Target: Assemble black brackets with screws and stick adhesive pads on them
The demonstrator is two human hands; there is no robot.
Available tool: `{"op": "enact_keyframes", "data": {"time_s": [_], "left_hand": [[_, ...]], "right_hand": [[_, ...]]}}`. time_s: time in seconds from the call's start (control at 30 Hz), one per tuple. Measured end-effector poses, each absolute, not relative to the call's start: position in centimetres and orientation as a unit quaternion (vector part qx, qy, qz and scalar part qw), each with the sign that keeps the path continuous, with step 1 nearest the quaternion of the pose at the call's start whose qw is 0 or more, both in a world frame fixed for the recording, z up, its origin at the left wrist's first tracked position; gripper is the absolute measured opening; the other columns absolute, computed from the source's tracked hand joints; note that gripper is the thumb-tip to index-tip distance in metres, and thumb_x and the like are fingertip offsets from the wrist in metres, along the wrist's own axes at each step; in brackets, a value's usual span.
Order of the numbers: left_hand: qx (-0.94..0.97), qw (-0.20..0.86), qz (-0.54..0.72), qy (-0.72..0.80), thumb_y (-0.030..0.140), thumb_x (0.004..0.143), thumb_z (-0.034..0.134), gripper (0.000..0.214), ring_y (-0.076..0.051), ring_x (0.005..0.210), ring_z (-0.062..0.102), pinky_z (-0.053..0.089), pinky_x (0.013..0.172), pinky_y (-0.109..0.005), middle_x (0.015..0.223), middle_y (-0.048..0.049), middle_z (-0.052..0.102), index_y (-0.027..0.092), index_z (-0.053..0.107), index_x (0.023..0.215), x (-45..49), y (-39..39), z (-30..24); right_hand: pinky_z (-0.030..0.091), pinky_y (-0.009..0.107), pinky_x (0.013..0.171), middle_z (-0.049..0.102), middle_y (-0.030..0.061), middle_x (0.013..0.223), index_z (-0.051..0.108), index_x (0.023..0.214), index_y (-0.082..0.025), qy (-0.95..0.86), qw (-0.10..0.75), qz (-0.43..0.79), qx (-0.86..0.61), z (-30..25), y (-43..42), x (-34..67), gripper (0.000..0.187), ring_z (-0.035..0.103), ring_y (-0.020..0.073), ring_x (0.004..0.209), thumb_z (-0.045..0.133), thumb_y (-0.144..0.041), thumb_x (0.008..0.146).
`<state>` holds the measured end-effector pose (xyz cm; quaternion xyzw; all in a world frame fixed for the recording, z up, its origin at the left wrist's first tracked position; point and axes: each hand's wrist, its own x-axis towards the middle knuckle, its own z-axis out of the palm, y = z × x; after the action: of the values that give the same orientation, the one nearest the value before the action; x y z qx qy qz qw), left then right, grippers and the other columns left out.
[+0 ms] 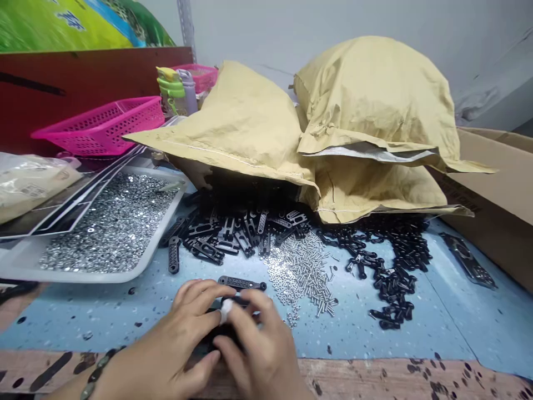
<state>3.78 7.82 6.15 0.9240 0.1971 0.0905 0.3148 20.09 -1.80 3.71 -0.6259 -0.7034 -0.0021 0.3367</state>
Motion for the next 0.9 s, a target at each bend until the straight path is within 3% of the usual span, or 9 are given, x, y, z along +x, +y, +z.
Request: {"op": "enact_keyframes", "data": {"time_s": [0.13, 0.23, 0.33, 0.5, 0.9], "left_hand": [[0.876, 0.435, 0.074, 0.193, 0.018, 0.083, 0.048, 0.027, -0.025, 0.124, 0.042, 0.041, 0.103, -0.041, 0.129, -0.0066, 0.051, 0.022, 0.064, 0.104, 3.9, 8.1, 6.7], [0.838, 0.487, 0.116, 0.218, 0.027, 0.096, 0.034, 0.036, -0.021, 0.127, 0.043, 0.044, 0.101, -0.037, 0.139, -0.0013, 0.044, 0.031, 0.053, 0.126, 3.0, 8.6, 5.4], [0.856, 0.394, 0.161, 0.293, 0.032, 0.099, 0.031, 0.042, -0.023, 0.131, 0.037, 0.040, 0.105, -0.043, 0.145, -0.0012, 0.037, 0.033, 0.034, 0.141, 2.3, 9.1, 3.4], [0.945, 0.205, 0.118, 0.227, 0.029, 0.096, 0.044, 0.049, -0.028, 0.128, 0.040, 0.035, 0.102, -0.050, 0.143, -0.0052, 0.044, 0.027, 0.033, 0.143, 2.3, 8.9, 1.7], [0.965, 0.133, 0.113, 0.195, 0.025, 0.095, 0.044, 0.051, -0.028, 0.127, 0.040, 0.027, 0.100, -0.047, 0.145, -0.0044, 0.041, 0.023, 0.030, 0.144, 2.1, 9.0, 1.3]], "right_hand": [[0.050, 0.025, 0.056, 0.060, 0.0077, 0.088, 0.059, 0.096, -0.016, -0.746, 0.397, -0.073, -0.530, 3.9, -1.3, 18.5, 0.016, 0.057, 0.0154, 0.069, 0.050, -0.007, 0.086], [0.049, 0.024, 0.055, 0.057, 0.0051, 0.081, 0.058, 0.082, -0.017, -0.687, 0.458, -0.026, -0.564, 3.5, -1.3, 18.9, 0.014, 0.055, 0.0142, 0.067, 0.050, -0.007, 0.085], [0.046, 0.023, 0.050, 0.054, 0.0051, 0.085, 0.056, 0.070, -0.019, -0.521, 0.491, 0.120, -0.687, 3.2, -0.7, 20.6, 0.016, 0.054, 0.0138, 0.066, 0.056, -0.020, 0.085], [0.041, 0.024, 0.047, 0.052, 0.0062, 0.089, 0.056, 0.060, -0.017, -0.403, 0.475, 0.304, -0.721, 2.1, 1.8, 22.6, 0.025, 0.050, 0.0129, 0.062, 0.059, -0.032, 0.079], [0.040, 0.024, 0.046, 0.053, 0.0043, 0.079, 0.053, 0.054, -0.018, -0.415, 0.422, 0.322, -0.739, 1.4, 3.3, 22.5, 0.025, 0.050, 0.0125, 0.055, 0.057, -0.031, 0.074]]}}
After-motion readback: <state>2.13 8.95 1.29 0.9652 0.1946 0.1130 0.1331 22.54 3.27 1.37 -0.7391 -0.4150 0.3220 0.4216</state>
